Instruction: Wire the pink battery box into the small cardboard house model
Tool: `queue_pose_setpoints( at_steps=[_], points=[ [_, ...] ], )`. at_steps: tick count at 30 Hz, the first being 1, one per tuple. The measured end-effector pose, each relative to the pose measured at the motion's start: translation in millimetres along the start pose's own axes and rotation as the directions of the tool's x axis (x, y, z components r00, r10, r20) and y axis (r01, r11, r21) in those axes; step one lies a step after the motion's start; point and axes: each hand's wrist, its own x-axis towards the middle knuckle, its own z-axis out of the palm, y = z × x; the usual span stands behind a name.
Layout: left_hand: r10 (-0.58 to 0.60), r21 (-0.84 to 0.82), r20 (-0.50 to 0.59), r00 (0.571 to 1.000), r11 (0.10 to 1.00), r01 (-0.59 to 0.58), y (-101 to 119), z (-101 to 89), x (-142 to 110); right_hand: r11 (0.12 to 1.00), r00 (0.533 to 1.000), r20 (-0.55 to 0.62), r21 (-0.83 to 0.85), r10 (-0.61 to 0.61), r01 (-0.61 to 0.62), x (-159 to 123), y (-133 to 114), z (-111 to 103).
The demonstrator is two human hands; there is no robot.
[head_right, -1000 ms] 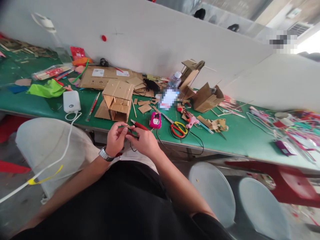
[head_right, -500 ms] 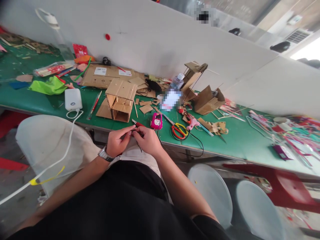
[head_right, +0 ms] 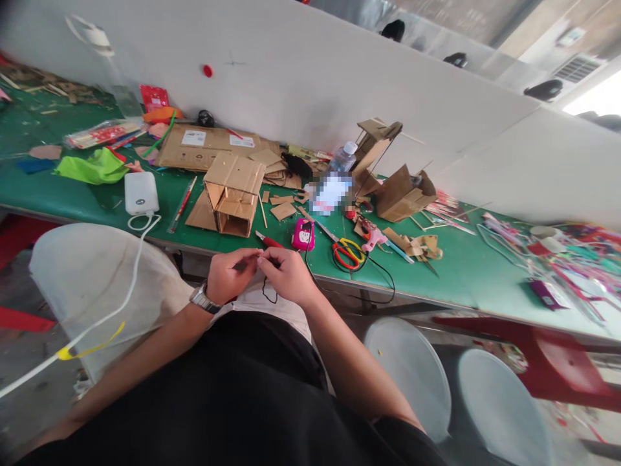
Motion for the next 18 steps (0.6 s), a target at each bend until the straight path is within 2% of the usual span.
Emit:
queue_pose_setpoints(
  at_steps=[11, 18],
  points=[
    [-0.075, -0.077, 0.007, 0.997, 0.994, 0.075, -1.5, 0.6, -1.0, 1.0, 1.0, 0.011, -0.01, 0.018, -0.018, -2.3, -6.5, -2.3],
    [-0.198, -0.189, 0.013, 0.98, 0.962, 0.197, -4.2, 2.1, -1.0, 0.999, 1.0, -0.008, 0.045, 0.001, -0.001, -2.7, -9.7, -4.4]
  ],
)
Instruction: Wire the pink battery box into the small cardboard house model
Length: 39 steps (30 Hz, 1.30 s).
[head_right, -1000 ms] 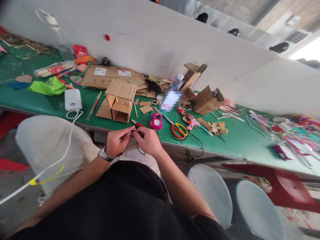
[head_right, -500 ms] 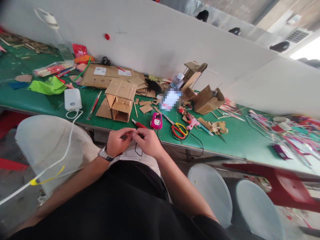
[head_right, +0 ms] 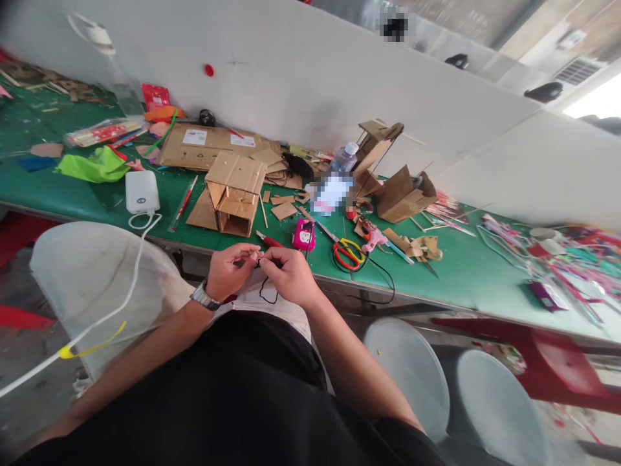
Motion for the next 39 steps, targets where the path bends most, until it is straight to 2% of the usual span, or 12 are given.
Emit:
queue_pose_setpoints(
  at_steps=[7, 16, 22, 27, 34, 39],
  points=[
    [-0.07, -0.202, 0.02, 0.997, 0.977, 0.073, 3.9, 3.2, -0.4, 0.998, 1.0, -0.027, 0.062, -0.001, 0.002, 0.2, 3.1, -2.8],
    [-0.203, -0.402, 0.033, 0.979, 0.894, 0.199, 0.4, 9.2, 3.0, 0.977, 0.999, -0.027, 0.213, 0.026, -0.02, -1.3, 10.2, -2.1],
    [-0.197, -0.466, 0.039, 0.98, 0.864, 0.192, 2.3, 9.8, 4.7, 0.964, 1.0, -0.006, 0.266, 0.029, -0.027, -2.5, 14.3, -1.5],
    [-0.151, -0.478, 0.062, 0.987, 0.863, 0.162, 3.1, 8.4, 2.6, 0.963, 0.999, -0.007, 0.269, 0.034, -0.031, -2.6, 15.4, 0.1],
    [-0.025, -0.348, 0.076, 0.997, 0.936, 0.05, 10.6, 1.0, -2.5, 0.99, 0.999, -0.028, 0.142, 0.021, -0.017, -1.6, 14.8, 3.2],
    [-0.05, -0.282, 0.028, 0.998, 0.958, 0.056, 11.9, 1.1, -2.5, 0.999, 0.999, -0.04, 0.047, 0.028, -0.026, -2.4, 14.4, 4.7]
  ],
)
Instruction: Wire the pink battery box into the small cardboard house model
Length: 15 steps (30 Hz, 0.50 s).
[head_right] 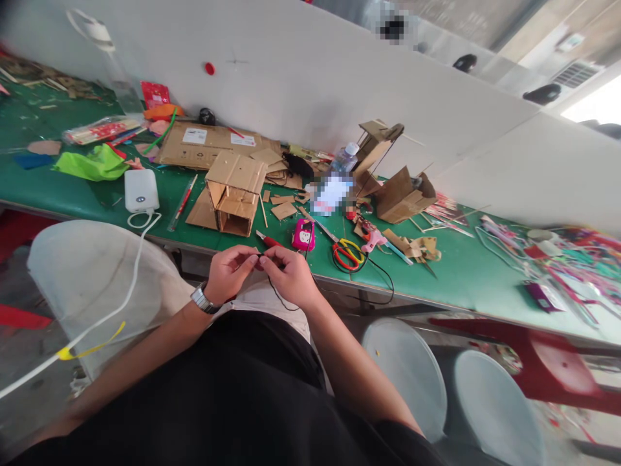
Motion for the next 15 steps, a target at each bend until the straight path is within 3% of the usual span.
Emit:
queue_pose_setpoints(
  at_steps=[9, 15],
  points=[
    [-0.066, -0.059, 0.009, 0.998, 0.996, 0.066, -6.3, 0.6, 0.3, 1.0, 0.999, -0.04, 0.002, -0.007, 0.007, -1.7, -1.4, -0.5],
    [-0.105, -0.115, 0.042, 0.994, 0.987, 0.109, -7.3, 1.9, 0.5, 0.953, 0.959, -0.135, -0.208, -0.25, 0.219, -5.6, -2.3, -1.7]
  ],
)
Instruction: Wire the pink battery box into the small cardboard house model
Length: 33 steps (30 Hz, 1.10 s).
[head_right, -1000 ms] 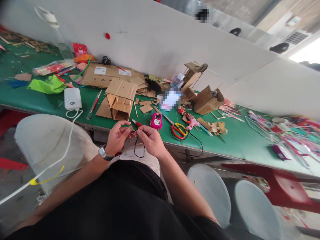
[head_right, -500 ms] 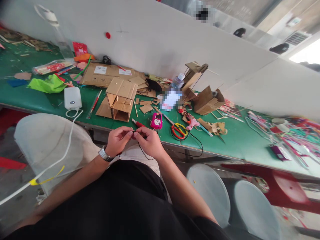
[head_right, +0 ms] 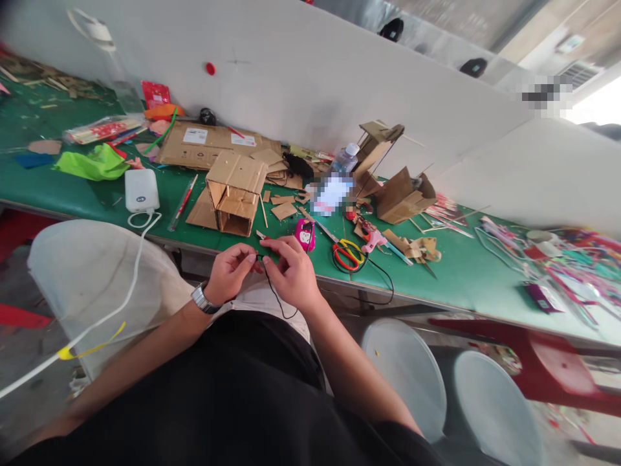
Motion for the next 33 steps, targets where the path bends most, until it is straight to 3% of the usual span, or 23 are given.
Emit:
queue_pose_setpoints(
  at_steps=[4, 9, 11, 15, 21, 33],
  points=[
    [-0.022, -0.036, 0.007, 1.0, 0.999, 0.023, -0.3, 0.7, -0.6, 0.994, 0.995, -0.064, -0.08, -0.076, 0.071, -2.4, 0.0, -0.9],
    [-0.003, -0.016, 0.012, 1.0, 1.0, 0.003, 6.1, 2.1, -0.6, 0.99, 0.99, 0.041, -0.025, -0.136, 0.137, -3.3, 2.3, 2.6],
    [0.005, 0.0, 0.021, 1.0, 1.0, -0.005, 8.6, 2.5, -0.3, 0.987, 0.987, 0.018, -0.016, -0.16, 0.16, -3.0, 3.7, 5.8],
    [0.014, -0.004, 0.037, 0.999, 1.0, -0.014, 9.7, 2.8, 0.0, 0.99, 0.987, -0.076, 0.003, -0.143, 0.143, -2.2, 6.2, 10.7],
    [0.005, -0.005, 0.027, 1.0, 1.0, -0.005, 7.5, 2.2, -0.5, 0.994, 0.991, -0.084, 0.021, -0.106, 0.108, -1.5, 8.5, 10.6],
    [-0.008, -0.027, 0.04, 0.999, 1.0, 0.009, 6.5, 3.4, -0.4, 0.981, 0.974, -0.117, -0.051, -0.193, 0.188, -1.7, 10.2, 10.1]
  ],
)
